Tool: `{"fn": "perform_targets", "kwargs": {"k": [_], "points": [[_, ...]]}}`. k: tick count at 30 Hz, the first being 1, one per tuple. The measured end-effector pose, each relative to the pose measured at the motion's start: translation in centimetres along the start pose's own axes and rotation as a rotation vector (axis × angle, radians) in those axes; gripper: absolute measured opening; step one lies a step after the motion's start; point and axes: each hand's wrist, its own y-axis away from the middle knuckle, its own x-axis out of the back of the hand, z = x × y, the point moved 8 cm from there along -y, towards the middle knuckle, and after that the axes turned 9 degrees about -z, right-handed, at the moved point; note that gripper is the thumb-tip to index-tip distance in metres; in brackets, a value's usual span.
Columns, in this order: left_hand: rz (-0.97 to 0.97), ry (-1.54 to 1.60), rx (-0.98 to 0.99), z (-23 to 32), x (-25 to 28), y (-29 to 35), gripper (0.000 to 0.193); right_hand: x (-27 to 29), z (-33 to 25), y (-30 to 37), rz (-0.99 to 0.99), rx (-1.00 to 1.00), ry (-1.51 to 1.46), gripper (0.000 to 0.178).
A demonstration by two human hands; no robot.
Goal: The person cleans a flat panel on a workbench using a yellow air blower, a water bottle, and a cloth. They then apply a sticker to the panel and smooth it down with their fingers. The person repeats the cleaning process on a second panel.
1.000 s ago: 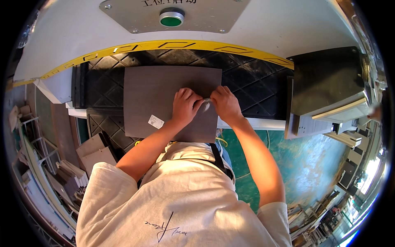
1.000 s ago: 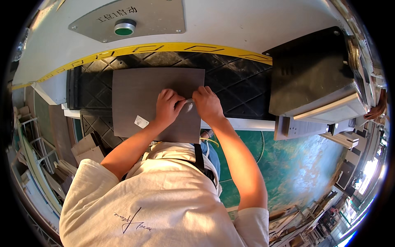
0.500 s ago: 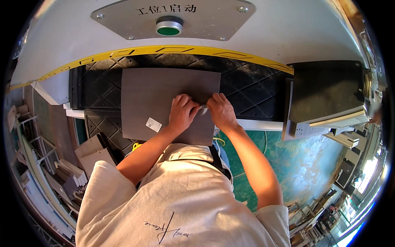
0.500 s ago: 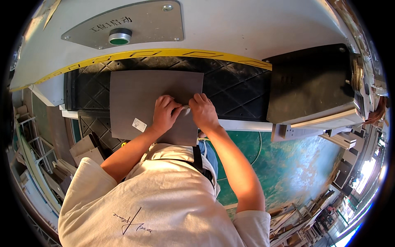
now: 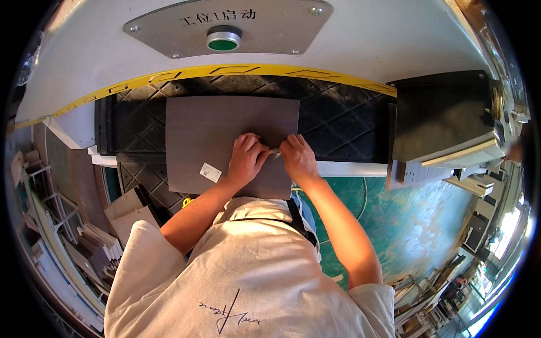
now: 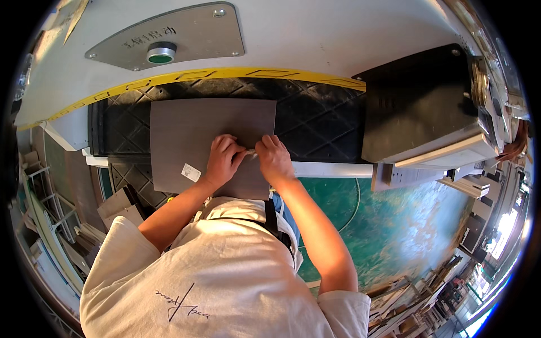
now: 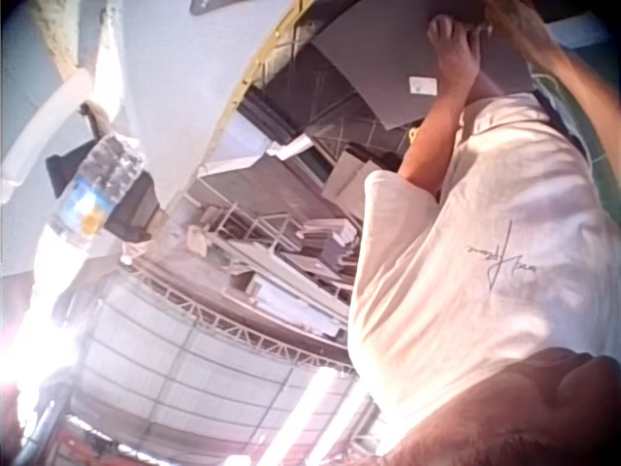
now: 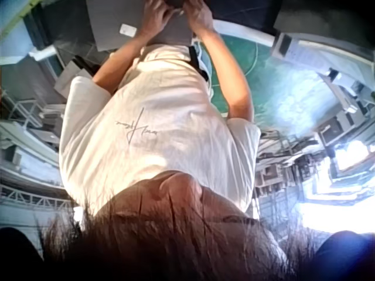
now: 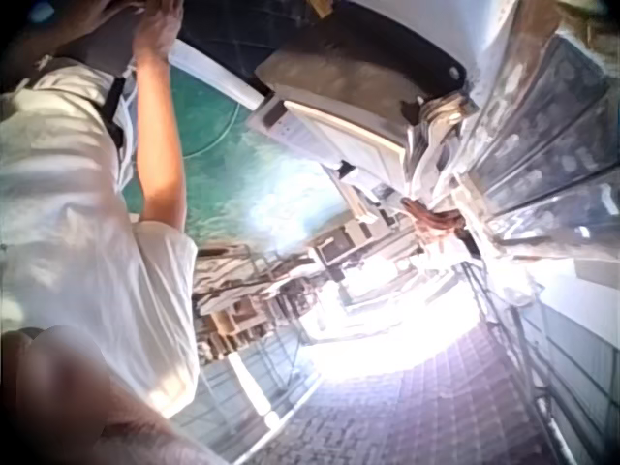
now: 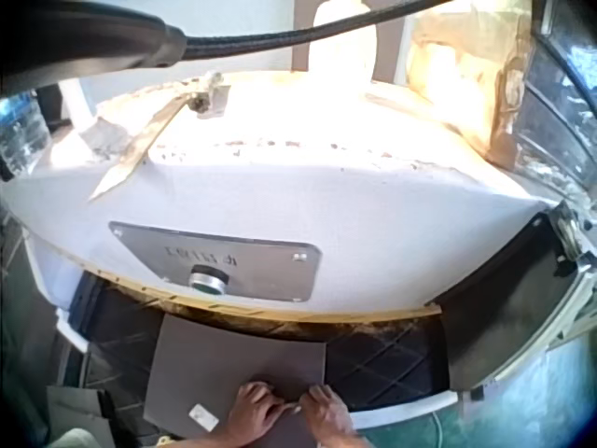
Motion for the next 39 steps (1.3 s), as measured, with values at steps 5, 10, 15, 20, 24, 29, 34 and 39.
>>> {"fn": "perform_targets", "kwargs": {"k": [5,10,15,20,24,29,34,39], "points": [[-0.010,0.014,-0.023,0.1,0.1,0.7,0.013,-0.7,-0.4,0.7,0.026,-0.014,0.009,0.013],[-0.026,0.047,-0.040,0.1,0.2,1.1,0.012,-1.3,-0.4,1.1,-0.010,-0.035,0.036,0.006],[0.038,0.168,-0.021,0.2,1.9,0.8,0.016,0.6,1.8,3.8,0.061,-0.234,-0.362,0.004],[0.262,0.552,0.379,-0.9,2.1,1.7,0.023,1.2,5.5,10.5,0.288,-0.727,-0.986,0.013],[-0.406,0.739,0.411,6.5,-3.4,0.8,0.030,0.6,3.8,13.2,0.437,-0.707,-1.237,0.017],[-0.623,0.787,0.375,10.9,-6.4,0.0,0.030,0.2,2.1,18.0,0.597,-0.684,-1.118,0.014],[-0.955,0.649,0.222,12.8,-9.5,2.0,0.027,-0.2,1.7,22.9,0.553,-0.680,-1.011,0.013],[-1.115,0.498,-0.020,16.5,-12.5,3.3,0.043,3.3,2.9,30.1,0.736,-0.759,-0.901,0.010]]}}
